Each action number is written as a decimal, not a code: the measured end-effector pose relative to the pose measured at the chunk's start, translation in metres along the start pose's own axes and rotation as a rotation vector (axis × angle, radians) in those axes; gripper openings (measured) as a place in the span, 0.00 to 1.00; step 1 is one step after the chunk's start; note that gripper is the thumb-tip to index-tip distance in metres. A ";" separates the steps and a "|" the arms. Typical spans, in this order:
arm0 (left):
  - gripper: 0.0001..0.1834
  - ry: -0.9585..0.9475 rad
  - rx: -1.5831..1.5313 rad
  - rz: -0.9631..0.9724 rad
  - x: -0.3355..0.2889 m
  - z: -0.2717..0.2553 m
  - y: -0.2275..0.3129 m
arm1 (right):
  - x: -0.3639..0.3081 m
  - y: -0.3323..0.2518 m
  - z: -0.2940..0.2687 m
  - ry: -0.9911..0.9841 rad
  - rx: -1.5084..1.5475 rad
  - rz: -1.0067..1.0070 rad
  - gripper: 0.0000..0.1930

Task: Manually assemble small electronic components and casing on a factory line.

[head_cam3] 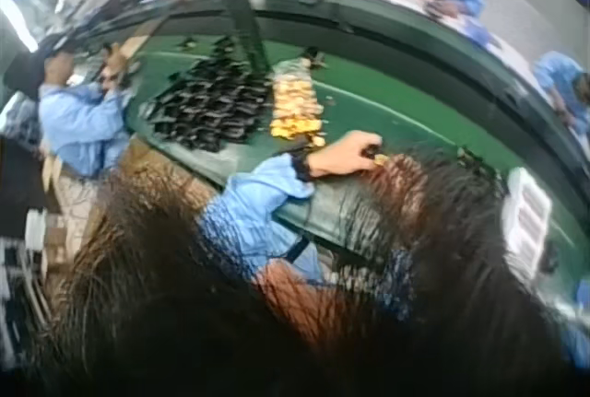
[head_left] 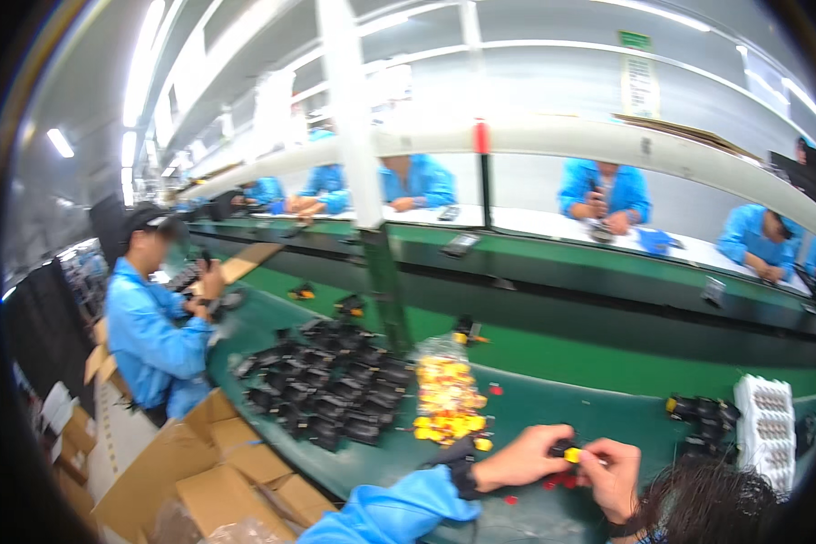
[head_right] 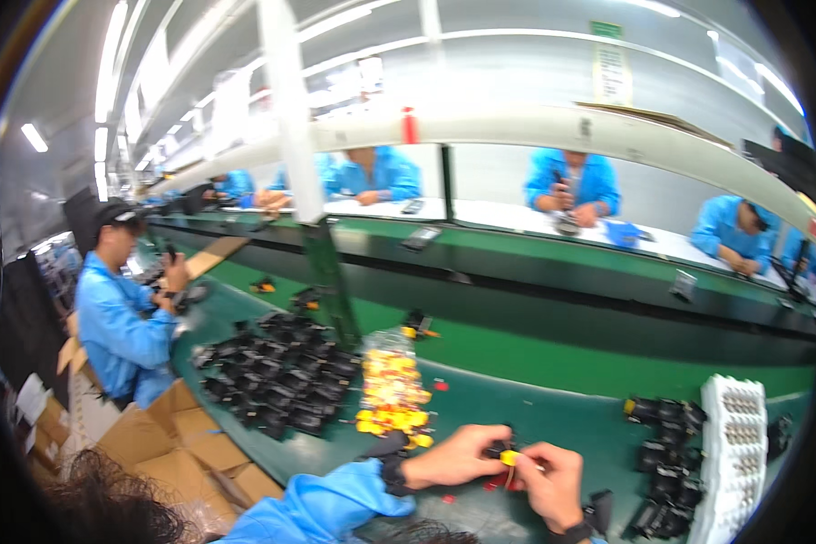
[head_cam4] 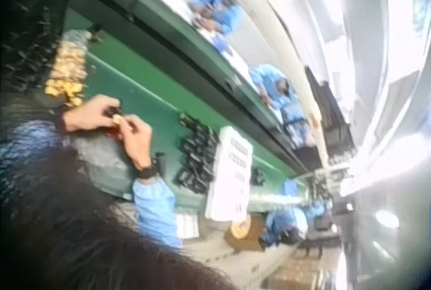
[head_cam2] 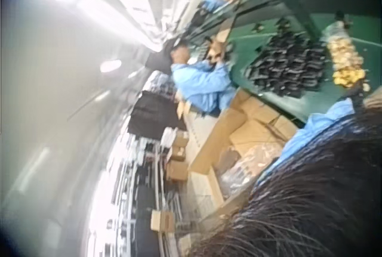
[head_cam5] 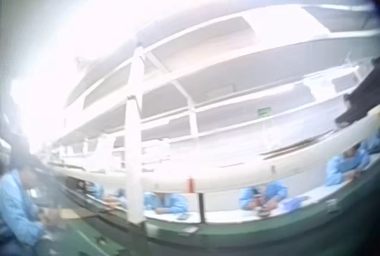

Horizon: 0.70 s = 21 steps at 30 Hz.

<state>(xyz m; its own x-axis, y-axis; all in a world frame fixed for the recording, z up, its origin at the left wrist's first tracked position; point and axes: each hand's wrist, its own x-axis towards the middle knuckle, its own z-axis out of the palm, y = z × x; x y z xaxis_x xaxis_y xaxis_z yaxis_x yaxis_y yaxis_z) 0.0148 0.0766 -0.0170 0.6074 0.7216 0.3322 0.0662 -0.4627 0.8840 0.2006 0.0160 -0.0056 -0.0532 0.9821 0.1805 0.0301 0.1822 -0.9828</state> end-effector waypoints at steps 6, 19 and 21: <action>0.12 -0.018 -0.083 -0.049 -0.003 0.002 -0.002 | 0.000 0.009 0.001 -0.043 0.002 -0.033 0.05; 0.12 -0.078 -0.229 -0.200 -0.004 -0.012 -0.011 | 0.007 0.001 0.003 -0.067 0.054 0.068 0.07; 0.11 -0.120 -0.238 -0.262 0.000 -0.014 0.004 | 0.006 0.006 0.002 -0.089 -0.042 0.038 0.07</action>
<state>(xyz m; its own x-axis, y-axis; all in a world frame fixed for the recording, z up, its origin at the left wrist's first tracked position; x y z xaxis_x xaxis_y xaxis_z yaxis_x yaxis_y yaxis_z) 0.0040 0.0816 -0.0090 0.6839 0.7275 0.0558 0.0546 -0.1273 0.9904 0.1988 0.0228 -0.0108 -0.1395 0.9808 0.1366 0.0755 0.1481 -0.9861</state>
